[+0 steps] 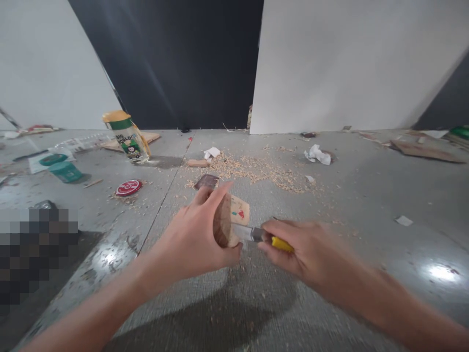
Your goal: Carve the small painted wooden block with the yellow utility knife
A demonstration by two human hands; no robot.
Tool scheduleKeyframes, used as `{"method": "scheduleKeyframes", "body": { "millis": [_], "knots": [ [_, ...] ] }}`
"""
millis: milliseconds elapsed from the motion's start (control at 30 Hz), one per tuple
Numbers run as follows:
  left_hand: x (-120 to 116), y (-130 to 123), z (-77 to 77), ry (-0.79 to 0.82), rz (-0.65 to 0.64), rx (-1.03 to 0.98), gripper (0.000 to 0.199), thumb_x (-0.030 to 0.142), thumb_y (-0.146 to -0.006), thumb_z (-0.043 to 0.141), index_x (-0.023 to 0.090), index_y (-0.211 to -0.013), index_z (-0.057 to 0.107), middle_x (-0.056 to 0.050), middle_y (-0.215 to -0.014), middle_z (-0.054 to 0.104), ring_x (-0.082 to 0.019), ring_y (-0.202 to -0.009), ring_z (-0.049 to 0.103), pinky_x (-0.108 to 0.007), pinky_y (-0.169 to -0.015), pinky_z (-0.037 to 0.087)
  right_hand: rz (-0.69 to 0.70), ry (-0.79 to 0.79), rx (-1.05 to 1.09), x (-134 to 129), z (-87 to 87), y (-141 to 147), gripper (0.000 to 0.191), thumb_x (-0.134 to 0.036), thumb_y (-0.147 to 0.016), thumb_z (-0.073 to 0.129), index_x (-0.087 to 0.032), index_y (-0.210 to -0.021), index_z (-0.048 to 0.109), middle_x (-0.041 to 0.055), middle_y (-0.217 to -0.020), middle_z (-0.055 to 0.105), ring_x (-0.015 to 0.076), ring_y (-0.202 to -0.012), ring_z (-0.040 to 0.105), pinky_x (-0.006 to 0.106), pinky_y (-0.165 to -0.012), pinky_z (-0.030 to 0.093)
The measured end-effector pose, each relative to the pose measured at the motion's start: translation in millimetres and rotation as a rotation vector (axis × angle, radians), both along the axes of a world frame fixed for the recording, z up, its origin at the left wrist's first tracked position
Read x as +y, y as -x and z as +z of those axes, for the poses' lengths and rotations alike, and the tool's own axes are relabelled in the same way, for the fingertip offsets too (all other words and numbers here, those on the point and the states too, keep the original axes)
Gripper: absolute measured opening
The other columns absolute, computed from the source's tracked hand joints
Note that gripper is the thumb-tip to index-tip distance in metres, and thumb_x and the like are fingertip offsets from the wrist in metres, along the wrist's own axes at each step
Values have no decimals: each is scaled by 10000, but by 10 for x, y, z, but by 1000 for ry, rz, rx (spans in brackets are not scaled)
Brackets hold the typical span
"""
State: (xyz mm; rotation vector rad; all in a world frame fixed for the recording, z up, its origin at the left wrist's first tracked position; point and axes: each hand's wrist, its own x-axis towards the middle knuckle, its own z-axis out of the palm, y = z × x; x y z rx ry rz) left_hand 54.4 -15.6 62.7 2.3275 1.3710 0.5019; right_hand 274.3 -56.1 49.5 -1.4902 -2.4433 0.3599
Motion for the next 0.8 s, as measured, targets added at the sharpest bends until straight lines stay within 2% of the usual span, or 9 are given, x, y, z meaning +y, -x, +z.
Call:
{"method": "scheduleKeyframes", "body": {
  "millis": [200,500,567,633,700,800],
  "knots": [
    [-14,-16,8,-5,16,35,903,381,-682,669,285,-1470,239,-126,-1266,496,-253,-876,581,-436,-766,485,-8,-91,-43,21,-60,1,324,-472,-989,403,-232,-812,529,-29,-688,612,133,-567,554,261,-513,274],
    [-14,-6,19,19,17,24,784,358,-659,665,312,-1365,329,-94,-1261,501,-247,-873,593,-432,-754,492,1,-226,-85,45,-97,-21,385,-518,-997,349,-234,-825,545,-28,-702,632,141,-529,562,261,-487,268],
    [-26,15,10,6,0,25,785,371,-661,672,334,-1361,320,-80,-1283,488,-237,-872,595,-427,-757,496,-38,-223,-68,122,-89,-122,400,-531,-999,335,-237,-852,564,-26,-714,642,134,-522,554,253,-483,279],
    [-55,33,17,-1,-12,36,792,393,-664,679,362,-1362,306,-67,-1310,475,-239,-888,598,-436,-774,500,-134,-215,-38,224,-67,-266,416,-556,-992,340,-236,-870,578,-29,-684,632,123,-504,531,244,-475,285],
    [-86,42,36,-15,-4,43,792,413,-670,679,379,-1364,299,-60,-1330,468,-255,-923,599,-457,-805,498,-249,-234,-30,311,-41,-395,458,-591,-975,354,-222,-782,546,-41,-573,554,117,-475,478,243,-471,284],
    [-101,36,56,-28,9,49,802,424,-671,677,372,-1376,298,-67,-1343,467,-277,-970,598,-473,-836,496,-255,-221,6,326,-15,-441,460,-606,-966,364,-223,-765,523,-50,-561,519,112,-483,459,244,-484,292]
  ]
}}
